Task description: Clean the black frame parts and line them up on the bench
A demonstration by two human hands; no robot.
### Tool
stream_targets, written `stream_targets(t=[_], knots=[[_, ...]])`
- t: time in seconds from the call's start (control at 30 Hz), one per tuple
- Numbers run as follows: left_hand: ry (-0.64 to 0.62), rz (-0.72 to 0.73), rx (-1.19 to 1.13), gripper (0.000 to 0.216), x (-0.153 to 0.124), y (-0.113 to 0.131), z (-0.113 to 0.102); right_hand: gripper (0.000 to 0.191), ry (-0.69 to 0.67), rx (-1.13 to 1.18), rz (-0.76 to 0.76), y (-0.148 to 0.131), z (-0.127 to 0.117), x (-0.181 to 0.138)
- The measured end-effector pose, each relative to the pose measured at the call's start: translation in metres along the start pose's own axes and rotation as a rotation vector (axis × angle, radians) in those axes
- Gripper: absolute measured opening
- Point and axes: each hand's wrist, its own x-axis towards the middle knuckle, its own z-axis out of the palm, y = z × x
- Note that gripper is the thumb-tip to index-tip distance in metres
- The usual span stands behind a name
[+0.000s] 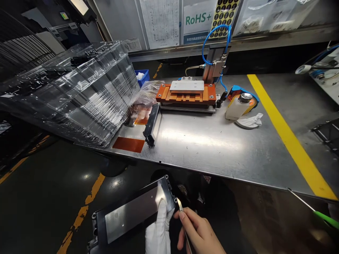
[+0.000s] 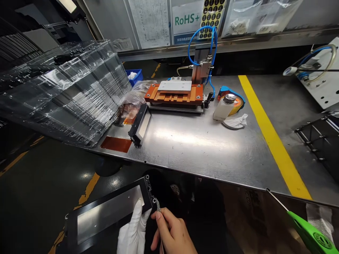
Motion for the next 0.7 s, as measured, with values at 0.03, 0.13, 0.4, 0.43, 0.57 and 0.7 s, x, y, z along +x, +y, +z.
stream_targets(t=[0.03, 0.13, 0.4, 0.43, 0.57, 0.7], knots=[[0.001, 0.002, 0.002, 0.032, 0.000, -0.001, -0.001, 0.065, -0.010, 0.001, -0.003, 0.000, 0.000, 0.000], [0.005, 0.007, 0.007, 0.030, 0.001, -0.003, -0.005, 0.064, -0.056, -0.025, -0.001, -0.001, -0.003, 0.000], [0.008, 0.034, -0.007, 0.020, 0.010, 0.001, -0.011, 0.039, 0.204, -0.651, -0.429, -0.019, -0.037, -0.001], [0.004, 0.035, -0.013, 0.022, 0.012, 0.001, -0.012, 0.038, 0.238, -0.778, -0.485, -0.021, -0.040, 0.001], [0.000, 0.051, -0.042, 0.024, 0.016, -0.001, -0.017, 0.030, 0.291, -1.257, -0.638, -0.027, -0.047, 0.012], [-0.015, 0.041, -0.028, 0.017, 0.018, -0.005, -0.024, 0.028, 0.293, -1.438, -0.688, -0.034, -0.046, 0.020]])
